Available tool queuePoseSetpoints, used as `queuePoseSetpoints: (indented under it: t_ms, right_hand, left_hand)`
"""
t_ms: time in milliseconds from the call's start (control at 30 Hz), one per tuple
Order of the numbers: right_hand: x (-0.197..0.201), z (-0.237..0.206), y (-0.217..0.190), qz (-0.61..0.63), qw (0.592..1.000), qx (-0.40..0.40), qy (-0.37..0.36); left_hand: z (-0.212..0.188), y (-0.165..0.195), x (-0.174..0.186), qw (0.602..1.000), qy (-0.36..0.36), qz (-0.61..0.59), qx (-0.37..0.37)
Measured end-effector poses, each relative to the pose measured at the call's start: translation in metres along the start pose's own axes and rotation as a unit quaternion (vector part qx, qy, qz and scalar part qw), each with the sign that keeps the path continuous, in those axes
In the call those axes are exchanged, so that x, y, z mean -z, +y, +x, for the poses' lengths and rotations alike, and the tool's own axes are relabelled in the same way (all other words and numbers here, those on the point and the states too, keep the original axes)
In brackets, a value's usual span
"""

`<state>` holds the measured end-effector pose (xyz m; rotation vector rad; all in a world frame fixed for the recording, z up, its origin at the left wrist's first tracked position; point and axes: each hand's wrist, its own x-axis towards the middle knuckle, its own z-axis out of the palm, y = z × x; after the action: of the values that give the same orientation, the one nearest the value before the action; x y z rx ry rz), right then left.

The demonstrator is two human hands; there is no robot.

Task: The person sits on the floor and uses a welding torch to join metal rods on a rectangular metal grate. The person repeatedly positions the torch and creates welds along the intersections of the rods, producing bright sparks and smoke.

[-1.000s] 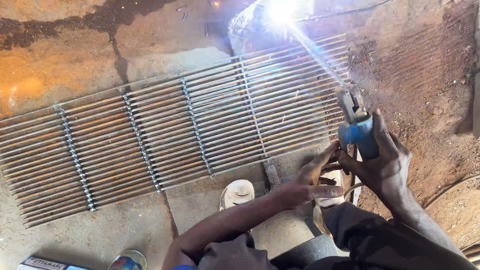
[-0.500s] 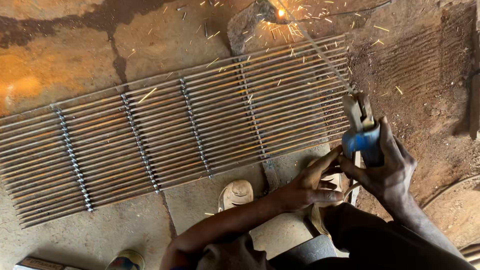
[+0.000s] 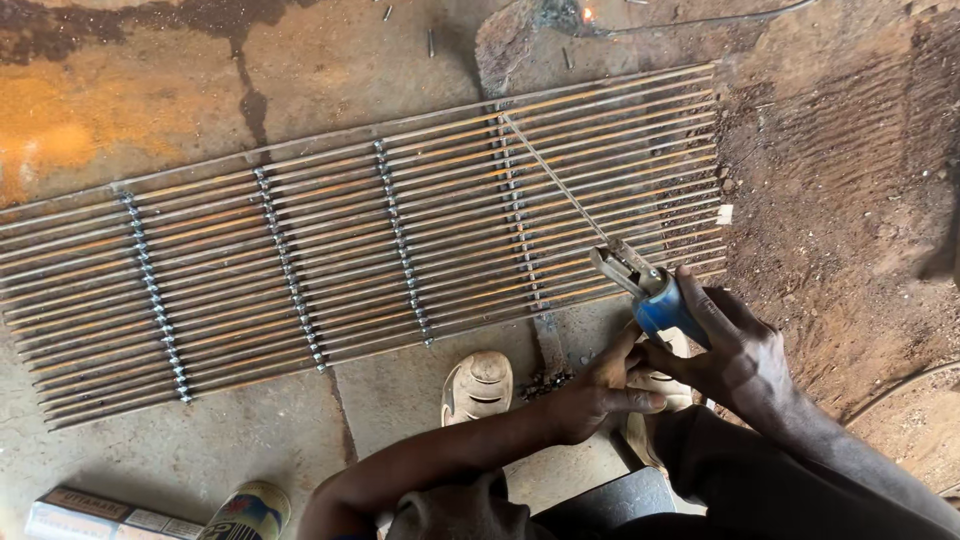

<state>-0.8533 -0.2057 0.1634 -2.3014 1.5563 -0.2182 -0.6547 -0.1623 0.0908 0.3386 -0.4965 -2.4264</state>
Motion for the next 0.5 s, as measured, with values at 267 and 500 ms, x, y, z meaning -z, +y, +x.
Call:
queuePoseSetpoints:
  t_ms: [267, 500]
  right_hand:
    - [0.001, 0.004, -0.015, -0.012, 0.999, -0.034, 0.009]
    - [0.005, 0.009, -0.021, -0.011, 0.998, -0.054, 0.002]
  left_hand:
    - [-0.005, 0.004, 0.001, 1.000, 0.017, 0.019, -0.002]
    - [-0.006, 0.004, 0.002, 1.000, 0.006, -0.012, -0.009]
